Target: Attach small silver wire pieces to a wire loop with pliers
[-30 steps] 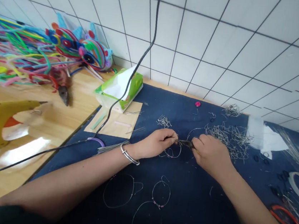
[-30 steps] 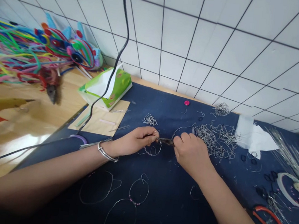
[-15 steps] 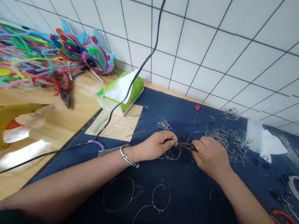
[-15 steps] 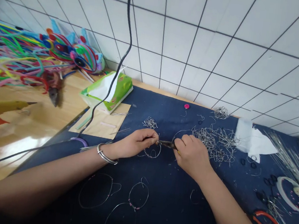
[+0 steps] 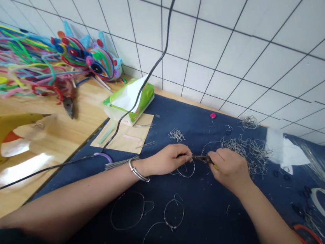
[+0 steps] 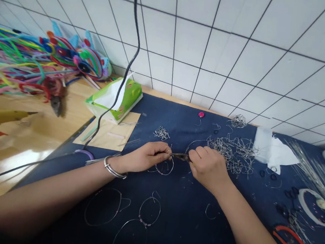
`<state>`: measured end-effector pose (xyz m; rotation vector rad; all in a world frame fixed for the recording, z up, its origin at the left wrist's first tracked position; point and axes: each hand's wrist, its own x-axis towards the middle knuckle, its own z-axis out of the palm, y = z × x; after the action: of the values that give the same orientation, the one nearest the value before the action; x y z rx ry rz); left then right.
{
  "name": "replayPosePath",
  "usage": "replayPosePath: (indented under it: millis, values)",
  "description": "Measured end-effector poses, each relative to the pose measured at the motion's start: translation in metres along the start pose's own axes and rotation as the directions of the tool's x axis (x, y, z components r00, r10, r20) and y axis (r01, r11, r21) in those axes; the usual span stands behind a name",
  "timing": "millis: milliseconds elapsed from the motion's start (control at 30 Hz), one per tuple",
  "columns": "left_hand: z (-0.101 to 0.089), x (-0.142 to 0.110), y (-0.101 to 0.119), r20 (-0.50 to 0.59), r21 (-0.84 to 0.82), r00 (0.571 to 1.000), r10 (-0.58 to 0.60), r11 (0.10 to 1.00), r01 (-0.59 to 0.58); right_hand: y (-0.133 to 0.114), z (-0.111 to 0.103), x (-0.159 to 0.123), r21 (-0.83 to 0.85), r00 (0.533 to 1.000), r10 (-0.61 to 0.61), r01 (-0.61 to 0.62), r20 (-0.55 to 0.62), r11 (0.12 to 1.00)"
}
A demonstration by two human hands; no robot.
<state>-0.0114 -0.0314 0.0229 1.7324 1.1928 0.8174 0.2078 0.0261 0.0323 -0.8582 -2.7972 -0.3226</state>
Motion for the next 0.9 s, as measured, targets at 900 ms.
replayPosePath:
  millis: [900]
  values:
    - [-0.004, 0.0, -0.006, 0.04, -0.117, 0.998, -0.048, 0.992, 0.052, 0.005, 0.007, 0.002, 0.093, 0.999, 0.031, -0.028, -0.025, 0.995]
